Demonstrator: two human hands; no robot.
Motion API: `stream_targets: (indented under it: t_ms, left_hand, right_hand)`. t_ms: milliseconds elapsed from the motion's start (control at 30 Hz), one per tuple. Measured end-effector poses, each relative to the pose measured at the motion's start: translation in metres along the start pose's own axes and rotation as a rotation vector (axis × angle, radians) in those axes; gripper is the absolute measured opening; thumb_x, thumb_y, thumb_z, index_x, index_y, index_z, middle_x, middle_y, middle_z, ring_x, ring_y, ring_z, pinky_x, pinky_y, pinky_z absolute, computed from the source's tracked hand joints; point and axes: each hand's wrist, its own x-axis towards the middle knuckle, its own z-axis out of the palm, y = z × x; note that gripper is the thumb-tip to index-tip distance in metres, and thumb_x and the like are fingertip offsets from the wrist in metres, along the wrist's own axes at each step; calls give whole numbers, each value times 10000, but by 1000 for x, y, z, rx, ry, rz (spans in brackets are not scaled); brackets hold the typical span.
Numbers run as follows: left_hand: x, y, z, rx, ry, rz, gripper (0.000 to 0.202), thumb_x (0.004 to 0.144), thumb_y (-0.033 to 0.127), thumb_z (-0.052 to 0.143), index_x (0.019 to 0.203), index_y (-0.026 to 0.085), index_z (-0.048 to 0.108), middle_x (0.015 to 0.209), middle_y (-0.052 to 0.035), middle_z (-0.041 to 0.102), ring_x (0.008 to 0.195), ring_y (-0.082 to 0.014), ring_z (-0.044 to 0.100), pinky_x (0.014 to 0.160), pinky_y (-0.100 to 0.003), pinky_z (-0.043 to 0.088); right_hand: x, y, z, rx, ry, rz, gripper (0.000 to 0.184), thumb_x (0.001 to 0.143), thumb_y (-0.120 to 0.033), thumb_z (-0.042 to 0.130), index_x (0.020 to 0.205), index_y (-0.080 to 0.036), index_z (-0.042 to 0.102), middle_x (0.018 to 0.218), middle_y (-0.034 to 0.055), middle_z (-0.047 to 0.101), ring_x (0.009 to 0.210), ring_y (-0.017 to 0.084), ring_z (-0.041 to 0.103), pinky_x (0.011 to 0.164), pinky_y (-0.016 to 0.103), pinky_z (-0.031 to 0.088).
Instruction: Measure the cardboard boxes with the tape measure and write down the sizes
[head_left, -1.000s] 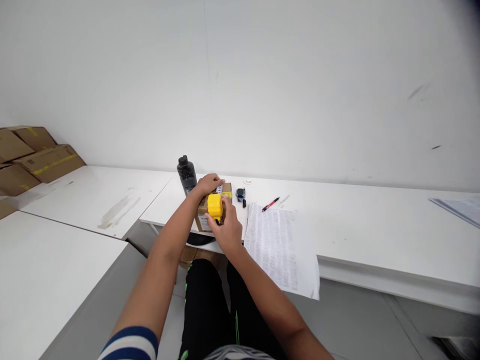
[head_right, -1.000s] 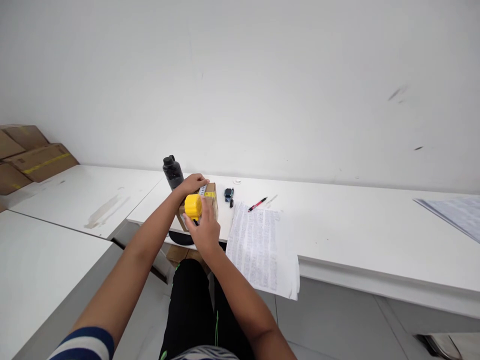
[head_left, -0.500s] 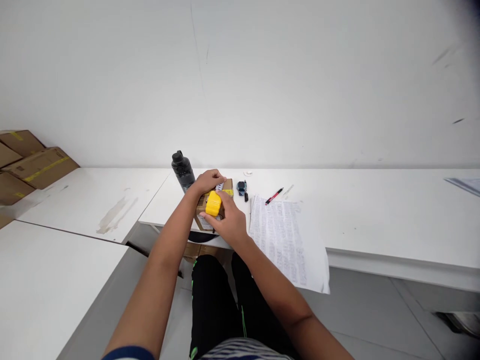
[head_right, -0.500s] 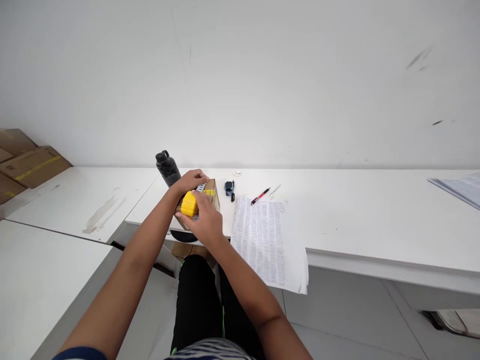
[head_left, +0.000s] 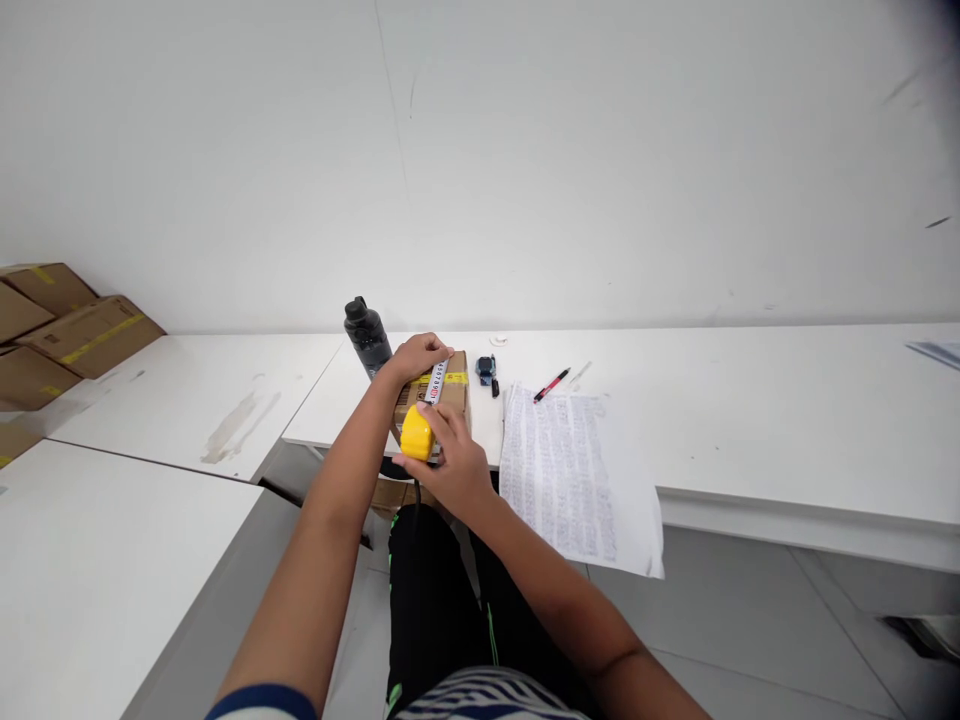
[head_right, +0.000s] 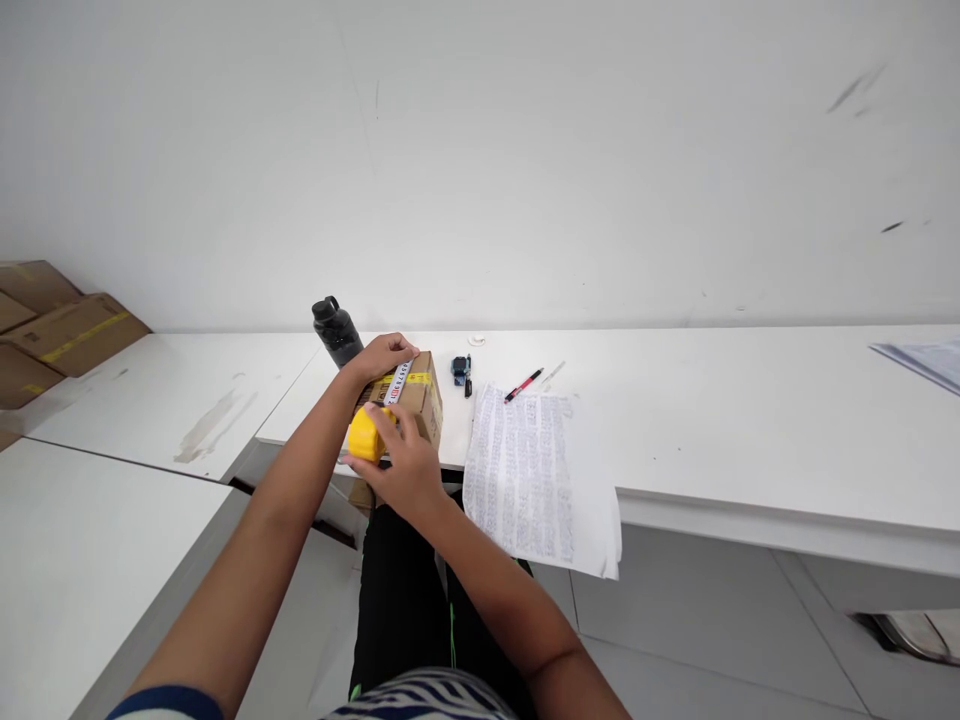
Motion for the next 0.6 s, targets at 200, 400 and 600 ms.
stream_targets:
  t_ms: [200, 400, 600]
  left_hand:
    - [3, -2, 1, -10, -10, -19, 353, 762, 537, 656, 844, 196, 627, 857, -28, 690, 754, -171, 623, 637, -280, 482]
    - [2, -2, 1, -18, -3, -45, 352, 755, 537, 665, 845, 199, 623, 844, -22, 682, 728, -164, 617, 612, -275, 480]
    - [0, 2, 2, -68, 0, -28, 344, 739, 514, 684, 817, 184, 621, 826, -21, 674, 708, -153, 610, 620, -277, 488]
  right_hand:
    - [11, 4, -4, -2, -30, 33, 642, 804, -554, 698, 1378, -304, 555, 1321, 86, 586, 1151, 260, 620, 873, 358, 581]
    - [8, 1, -5, 15, -29, 33, 657, 802, -532, 704, 1386, -278, 544, 1293, 86, 587, 1121, 246, 629, 848, 340, 588]
    - [9, -2, -8, 27, -63, 78, 638, 805, -499, 706, 1386, -301, 530, 1298, 72, 583, 1123, 246, 631, 862, 361, 592]
